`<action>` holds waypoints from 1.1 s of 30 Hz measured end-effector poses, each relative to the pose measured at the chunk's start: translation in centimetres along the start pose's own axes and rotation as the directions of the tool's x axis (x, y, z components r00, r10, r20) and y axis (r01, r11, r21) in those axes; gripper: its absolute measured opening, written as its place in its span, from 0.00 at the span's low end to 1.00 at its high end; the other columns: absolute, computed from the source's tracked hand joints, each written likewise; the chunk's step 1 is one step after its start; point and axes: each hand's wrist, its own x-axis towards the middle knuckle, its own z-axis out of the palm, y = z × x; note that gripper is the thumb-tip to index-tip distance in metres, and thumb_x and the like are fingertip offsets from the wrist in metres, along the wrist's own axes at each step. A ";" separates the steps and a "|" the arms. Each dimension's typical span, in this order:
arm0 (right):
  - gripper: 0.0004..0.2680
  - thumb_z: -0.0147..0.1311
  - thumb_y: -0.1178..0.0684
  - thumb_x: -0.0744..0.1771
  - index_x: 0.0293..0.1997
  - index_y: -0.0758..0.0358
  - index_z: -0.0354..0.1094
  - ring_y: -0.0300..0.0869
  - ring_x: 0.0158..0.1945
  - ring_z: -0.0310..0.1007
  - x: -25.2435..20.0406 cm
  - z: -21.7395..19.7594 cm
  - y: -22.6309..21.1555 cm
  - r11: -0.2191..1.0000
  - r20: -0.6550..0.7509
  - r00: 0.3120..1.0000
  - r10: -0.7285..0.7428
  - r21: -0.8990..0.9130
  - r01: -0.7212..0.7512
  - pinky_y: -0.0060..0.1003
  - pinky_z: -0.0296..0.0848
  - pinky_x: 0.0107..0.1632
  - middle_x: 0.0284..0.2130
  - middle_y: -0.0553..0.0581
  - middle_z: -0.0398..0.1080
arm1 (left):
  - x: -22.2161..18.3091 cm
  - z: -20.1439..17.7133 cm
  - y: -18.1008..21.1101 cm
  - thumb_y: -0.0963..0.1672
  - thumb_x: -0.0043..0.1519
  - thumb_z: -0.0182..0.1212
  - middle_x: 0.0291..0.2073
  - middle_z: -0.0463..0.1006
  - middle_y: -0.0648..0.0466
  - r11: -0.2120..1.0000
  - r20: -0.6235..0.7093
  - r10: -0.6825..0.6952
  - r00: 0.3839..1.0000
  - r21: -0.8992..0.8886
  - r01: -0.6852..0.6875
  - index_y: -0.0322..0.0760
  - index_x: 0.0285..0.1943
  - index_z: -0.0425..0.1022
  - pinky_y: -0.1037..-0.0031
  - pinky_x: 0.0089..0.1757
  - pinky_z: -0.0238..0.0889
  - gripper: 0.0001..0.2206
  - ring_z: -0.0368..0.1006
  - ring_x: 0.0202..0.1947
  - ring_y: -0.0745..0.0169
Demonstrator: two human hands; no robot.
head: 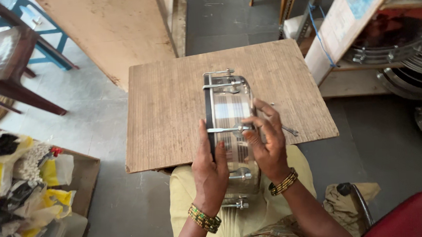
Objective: The person attaches metal components to the side of a snare drum shell using a wrench and a small tool, tightening various bolts and screws around the circumference.
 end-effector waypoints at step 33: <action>0.10 0.51 0.51 0.69 0.55 0.57 0.71 0.41 0.58 0.74 0.3 -2.3 12.8 0.784 0.068 0.840 0.538 0.325 -0.529 0.37 0.75 0.57 0.54 0.54 0.73 | 1.2 -0.9 -0.4 0.42 0.68 0.50 0.20 0.71 0.54 0.907 0.023 -0.412 0.911 0.102 0.408 0.33 0.79 0.51 0.77 0.22 0.58 0.28 0.61 0.19 0.73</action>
